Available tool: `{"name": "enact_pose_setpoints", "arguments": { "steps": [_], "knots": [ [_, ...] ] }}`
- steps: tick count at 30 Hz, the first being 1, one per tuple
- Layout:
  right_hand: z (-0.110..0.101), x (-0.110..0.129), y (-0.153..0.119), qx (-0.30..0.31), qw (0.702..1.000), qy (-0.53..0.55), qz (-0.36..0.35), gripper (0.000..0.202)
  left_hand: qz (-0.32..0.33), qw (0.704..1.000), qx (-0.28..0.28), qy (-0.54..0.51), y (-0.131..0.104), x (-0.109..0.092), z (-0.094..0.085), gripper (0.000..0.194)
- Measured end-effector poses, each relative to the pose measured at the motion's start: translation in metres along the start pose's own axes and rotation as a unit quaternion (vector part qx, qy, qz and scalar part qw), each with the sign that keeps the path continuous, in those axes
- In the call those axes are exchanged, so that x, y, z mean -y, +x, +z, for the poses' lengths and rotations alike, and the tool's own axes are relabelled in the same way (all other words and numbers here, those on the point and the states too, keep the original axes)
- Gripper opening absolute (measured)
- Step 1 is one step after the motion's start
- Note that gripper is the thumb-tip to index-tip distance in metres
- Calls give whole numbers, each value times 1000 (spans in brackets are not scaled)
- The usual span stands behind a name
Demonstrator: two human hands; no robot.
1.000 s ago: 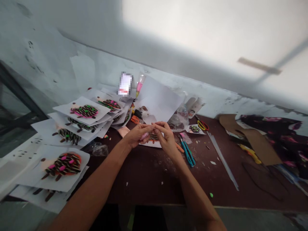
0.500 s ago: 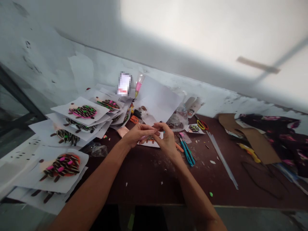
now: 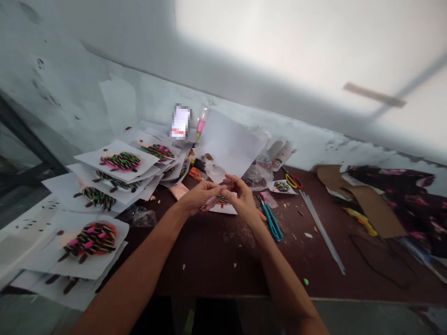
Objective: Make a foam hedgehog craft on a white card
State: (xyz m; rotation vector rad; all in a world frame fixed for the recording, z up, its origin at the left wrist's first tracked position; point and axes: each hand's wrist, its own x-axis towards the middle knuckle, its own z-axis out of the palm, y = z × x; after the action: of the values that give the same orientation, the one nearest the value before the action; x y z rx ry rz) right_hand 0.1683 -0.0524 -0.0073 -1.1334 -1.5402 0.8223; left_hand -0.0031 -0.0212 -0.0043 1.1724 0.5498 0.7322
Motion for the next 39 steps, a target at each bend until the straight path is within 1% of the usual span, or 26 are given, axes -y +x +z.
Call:
{"name": "enact_pose_setpoints", "arguments": {
  "steps": [3,7,9,11,13,15,18,21,22,24,26,28,30,31,34,36,39],
  "knots": [
    [-1,-1,1,10,1000,-3,9,58,7,1000,21,-3,-3,-3,3,60],
    [-2,3,0,-12,999,-42,-11,53,8,999,37,-3,-6,-5,5,62],
    [-4,3,1,-31,999,-36,-7,51,7,1000,25,-13,-6,-6,4,61],
    [-6,1,2,-38,999,-30,-3,54,13,1000,7,-21,-6,-8,3,58],
    [-6,-3,2,-24,999,-30,-2,61,16,1000,6,-19,-6,-8,3,56],
    [-6,-5,2,-5,1000,-28,1,67,8,1000,24,-10,-5,-7,5,58],
    [-7,-7,3,-13,1000,-17,6,67,-12,999,43,-1,-4,-4,6,62],
    [-9,-8,4,-30,999,-17,9,70,2,1000,11,-17,-4,-4,4,62],
    [-9,-8,4,-25,999,-22,7,71,11,1000,3,-21,-4,-4,2,62],
    [-8,-8,3,-5,999,-33,1,72,11,1000,9,-20,-4,-4,1,62],
    [-6,-8,3,-1,999,-38,-3,70,-11,1000,24,-11,-4,-3,2,63],
    [-6,-7,3,-26,999,-35,2,67,-29,999,24,-8,-4,-3,3,62],
    [-8,-6,4,-54,998,-33,8,65,-22,1000,4,-21,-4,-4,4,59],
    [-9,-5,5,-59,998,-33,10,64,-15,1000,-5,-27,-4,-5,3,57],
    [-11,-2,6,-42,998,-38,7,55,-1,999,-27,-37,-4,-8,0,46],
    [-11,1,5,-43,998,-51,-13,44,0,998,-39,-41,-4,-9,-1,38],
    [-9,8,4,-56,991,-94,-77,25,1,997,-54,-54,-2,-8,-1,31]
  ]
}}
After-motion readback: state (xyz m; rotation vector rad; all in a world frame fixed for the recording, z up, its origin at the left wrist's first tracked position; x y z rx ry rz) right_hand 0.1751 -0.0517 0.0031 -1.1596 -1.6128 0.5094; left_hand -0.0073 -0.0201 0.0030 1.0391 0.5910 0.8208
